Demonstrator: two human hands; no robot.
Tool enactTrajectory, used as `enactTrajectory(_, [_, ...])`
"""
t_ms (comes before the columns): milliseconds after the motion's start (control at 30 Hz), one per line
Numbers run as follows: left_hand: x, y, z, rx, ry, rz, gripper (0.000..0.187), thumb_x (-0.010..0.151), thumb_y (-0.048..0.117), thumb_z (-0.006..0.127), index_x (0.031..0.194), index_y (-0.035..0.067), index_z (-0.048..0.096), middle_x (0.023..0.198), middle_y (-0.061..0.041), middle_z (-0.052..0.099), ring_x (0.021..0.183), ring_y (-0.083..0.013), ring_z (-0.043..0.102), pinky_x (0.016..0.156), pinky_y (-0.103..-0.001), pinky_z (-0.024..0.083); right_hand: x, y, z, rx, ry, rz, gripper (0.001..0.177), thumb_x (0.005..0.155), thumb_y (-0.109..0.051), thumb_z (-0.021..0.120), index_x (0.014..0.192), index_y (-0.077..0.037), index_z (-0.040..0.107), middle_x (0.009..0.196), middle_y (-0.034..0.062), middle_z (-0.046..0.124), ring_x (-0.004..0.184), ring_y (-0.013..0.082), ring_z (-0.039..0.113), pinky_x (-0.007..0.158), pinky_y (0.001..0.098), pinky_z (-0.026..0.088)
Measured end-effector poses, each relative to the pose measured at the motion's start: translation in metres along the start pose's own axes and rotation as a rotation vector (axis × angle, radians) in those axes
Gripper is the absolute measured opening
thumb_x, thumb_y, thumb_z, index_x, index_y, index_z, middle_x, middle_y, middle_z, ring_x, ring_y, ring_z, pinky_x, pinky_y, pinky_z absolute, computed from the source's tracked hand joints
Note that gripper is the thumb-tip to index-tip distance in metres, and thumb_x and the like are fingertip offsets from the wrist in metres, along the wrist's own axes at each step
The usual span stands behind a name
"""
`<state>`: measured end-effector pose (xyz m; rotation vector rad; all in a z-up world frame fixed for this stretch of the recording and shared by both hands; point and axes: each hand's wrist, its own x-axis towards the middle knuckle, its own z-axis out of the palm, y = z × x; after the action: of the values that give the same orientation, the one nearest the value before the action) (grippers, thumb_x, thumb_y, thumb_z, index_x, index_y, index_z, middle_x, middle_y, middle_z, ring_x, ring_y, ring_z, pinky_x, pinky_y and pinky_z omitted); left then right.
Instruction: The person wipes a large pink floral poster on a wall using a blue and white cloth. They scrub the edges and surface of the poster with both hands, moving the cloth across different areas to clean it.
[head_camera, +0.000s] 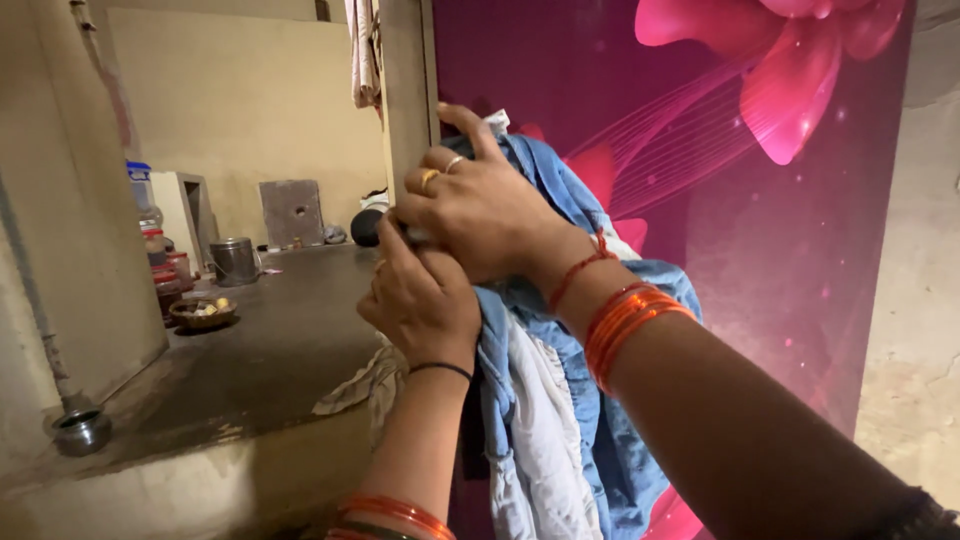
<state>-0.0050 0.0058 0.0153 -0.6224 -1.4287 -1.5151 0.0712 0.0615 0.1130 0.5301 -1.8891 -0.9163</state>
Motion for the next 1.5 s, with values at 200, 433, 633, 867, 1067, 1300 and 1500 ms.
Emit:
enactTrajectory(200, [0.028, 0.010, 0.005, 0.009, -0.040, -0.017, 0.049, 0.092, 0.027, 0.039, 0.135, 0.011, 0.056, 0.112, -0.018, 0.074, 0.102, -0.0396, 0.069, 0.087, -0.056, 0.046, 0.015, 0.021, -0.001, -0.033, 0.004, 0.009, 0.014, 0.088, -0.023, 0.067, 0.099, -0.017, 0.073, 0.090, 0.0026, 0.069, 0.106, 0.0258, 0.066, 0.122, 0.0631, 0.018])
enactTrajectory(433, [0.067, 0.024, 0.015, 0.029, -0.067, -0.050, 0.047, 0.090, 0.028, 0.038, 0.130, 0.013, 0.056, 0.115, -0.017, 0.073, 0.102, -0.0402, 0.069, 0.084, -0.060, 0.044, 0.037, 0.054, -0.002, -0.092, 0.016, -0.013, 0.017, 0.084, -0.024, 0.068, 0.098, -0.017, 0.074, 0.088, 0.0045, 0.070, 0.106, 0.0296, 0.065, 0.118, 0.0618, 0.018])
enactTrajectory(633, [0.089, 0.034, 0.024, 0.002, -0.038, -0.054, 0.046, 0.092, 0.030, 0.037, 0.130, 0.012, 0.054, 0.113, -0.015, 0.074, 0.101, -0.0408, 0.068, 0.081, -0.064, 0.041, 0.049, 0.076, -0.002, -0.146, 0.061, -0.060, 0.018, 0.084, -0.027, 0.072, 0.099, -0.017, 0.073, 0.090, 0.0056, 0.070, 0.105, 0.0306, 0.064, 0.106, 0.0583, 0.028])
enactTrajectory(867, [0.099, 0.037, 0.027, -0.030, -0.038, -0.078, 0.040, 0.092, 0.031, 0.036, 0.122, 0.015, 0.056, 0.105, -0.014, 0.076, 0.098, -0.0406, 0.069, 0.078, -0.063, 0.042, 0.058, 0.085, 0.001, -0.159, 0.043, -0.001, 0.019, 0.083, -0.030, 0.073, 0.098, -0.017, 0.073, 0.090, 0.0067, 0.070, 0.103, 0.0300, 0.064, 0.092, 0.0548, 0.037])
enactTrajectory(1067, [0.094, 0.035, 0.027, -0.060, -0.026, -0.082, 0.039, 0.093, 0.031, 0.036, 0.121, 0.015, 0.057, 0.105, -0.013, 0.076, 0.098, -0.0404, 0.070, 0.078, -0.062, 0.043, 0.056, 0.082, 0.003, -0.111, 0.030, 0.063, 0.019, 0.086, -0.032, 0.073, 0.098, -0.018, 0.074, 0.096, 0.0058, 0.071, 0.108, 0.0312, 0.062, 0.091, 0.0552, 0.039])
enactTrajectory(1300, [0.090, 0.033, 0.025, -0.027, -0.066, -0.111, 0.041, 0.092, 0.030, 0.035, 0.123, 0.015, 0.057, 0.103, -0.014, 0.076, 0.094, -0.0409, 0.070, 0.081, -0.062, 0.044, 0.052, 0.076, 0.003, -0.156, 0.043, 0.057, 0.019, 0.081, -0.029, 0.072, 0.098, -0.021, 0.077, 0.085, 0.0019, 0.071, 0.105, 0.0276, 0.063, 0.103, 0.0588, 0.029])
enactTrajectory(1500, [0.077, 0.027, 0.021, -0.064, 0.009, -0.048, 0.048, 0.092, 0.030, 0.037, 0.132, 0.012, 0.054, 0.109, -0.016, 0.075, 0.096, -0.0414, 0.070, 0.078, -0.063, 0.044, 0.043, 0.065, 0.004, -0.168, 0.077, 0.017, 0.019, 0.084, -0.028, 0.072, 0.100, -0.020, 0.078, 0.090, 0.0024, 0.072, 0.105, 0.0261, 0.064, 0.114, 0.0584, 0.021])
